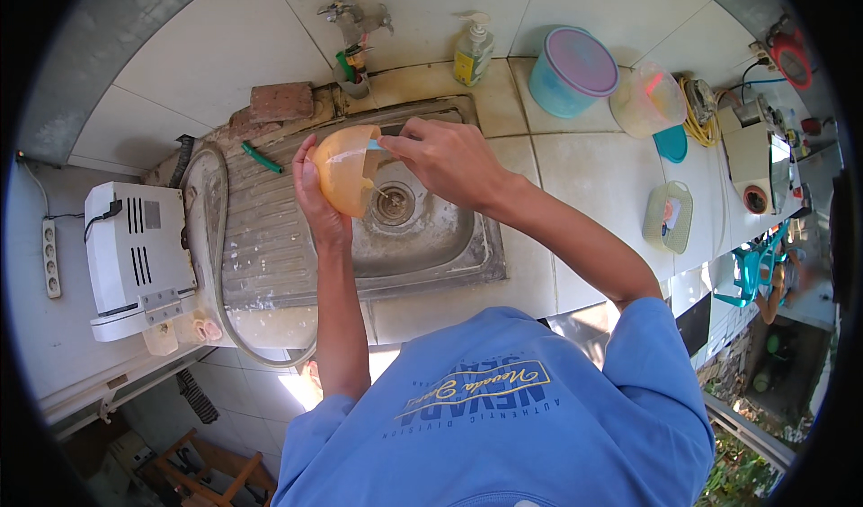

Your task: The person scoops a yellow substance from a large container into a smaller bowl using a pink scoop. They then stir the substance in the bowl with a blue spoon, occasionally rinsing the spoon in the sink. Finally, they transfer some of the mixture onto a small blue toy figure.

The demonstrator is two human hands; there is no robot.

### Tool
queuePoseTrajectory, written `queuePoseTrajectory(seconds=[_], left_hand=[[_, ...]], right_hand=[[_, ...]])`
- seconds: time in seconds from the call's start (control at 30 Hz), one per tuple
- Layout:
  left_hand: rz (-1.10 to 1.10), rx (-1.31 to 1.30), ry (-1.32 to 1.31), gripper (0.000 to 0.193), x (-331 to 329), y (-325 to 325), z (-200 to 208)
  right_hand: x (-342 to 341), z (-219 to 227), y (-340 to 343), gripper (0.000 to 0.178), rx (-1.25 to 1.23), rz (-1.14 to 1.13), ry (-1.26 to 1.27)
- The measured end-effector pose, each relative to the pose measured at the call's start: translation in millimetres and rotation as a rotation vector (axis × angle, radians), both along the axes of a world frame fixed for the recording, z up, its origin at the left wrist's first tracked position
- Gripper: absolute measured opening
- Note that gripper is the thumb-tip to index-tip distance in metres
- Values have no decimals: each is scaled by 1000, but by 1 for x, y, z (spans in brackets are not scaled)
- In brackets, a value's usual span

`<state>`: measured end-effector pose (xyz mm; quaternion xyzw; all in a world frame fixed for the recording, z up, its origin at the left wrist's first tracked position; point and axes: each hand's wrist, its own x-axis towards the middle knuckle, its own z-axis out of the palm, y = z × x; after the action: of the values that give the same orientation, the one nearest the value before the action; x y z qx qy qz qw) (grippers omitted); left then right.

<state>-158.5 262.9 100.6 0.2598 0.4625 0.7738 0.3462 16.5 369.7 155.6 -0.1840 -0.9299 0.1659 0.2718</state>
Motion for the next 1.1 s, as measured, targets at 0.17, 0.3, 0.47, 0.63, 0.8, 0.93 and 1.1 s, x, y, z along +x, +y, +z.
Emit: queuePoseTrajectory(seconds=[0.17, 0.3, 0.47, 0.63, 0.8, 0.93, 1.1], left_hand=[[31, 30, -25, 64, 2, 4, -1], [34, 33, -25, 63, 1, 4, -2], [3, 8, 28, 62, -3, 2, -4], [-94, 48, -413, 56, -10, -1, -11], [-114, 65, -706, 55, 3, -8, -32], [-86, 86, -741, 56, 14, -10, -47], [8, 81, -797, 56, 44, -7, -78]], right_hand=[[0, -1, 1, 25, 10, -41, -30], [-1, 0, 1, 26, 11, -39, -34], [-2, 1, 2, 29, 26, 2, -6], [-4, 1, 0, 26, 10, -32, -87], [-5, -2, -1, 28, 66, -59, -191], [12, -22, -19, 25, -179, -124, -491], [12, -23, -44, 20, -639, -28, -331]])
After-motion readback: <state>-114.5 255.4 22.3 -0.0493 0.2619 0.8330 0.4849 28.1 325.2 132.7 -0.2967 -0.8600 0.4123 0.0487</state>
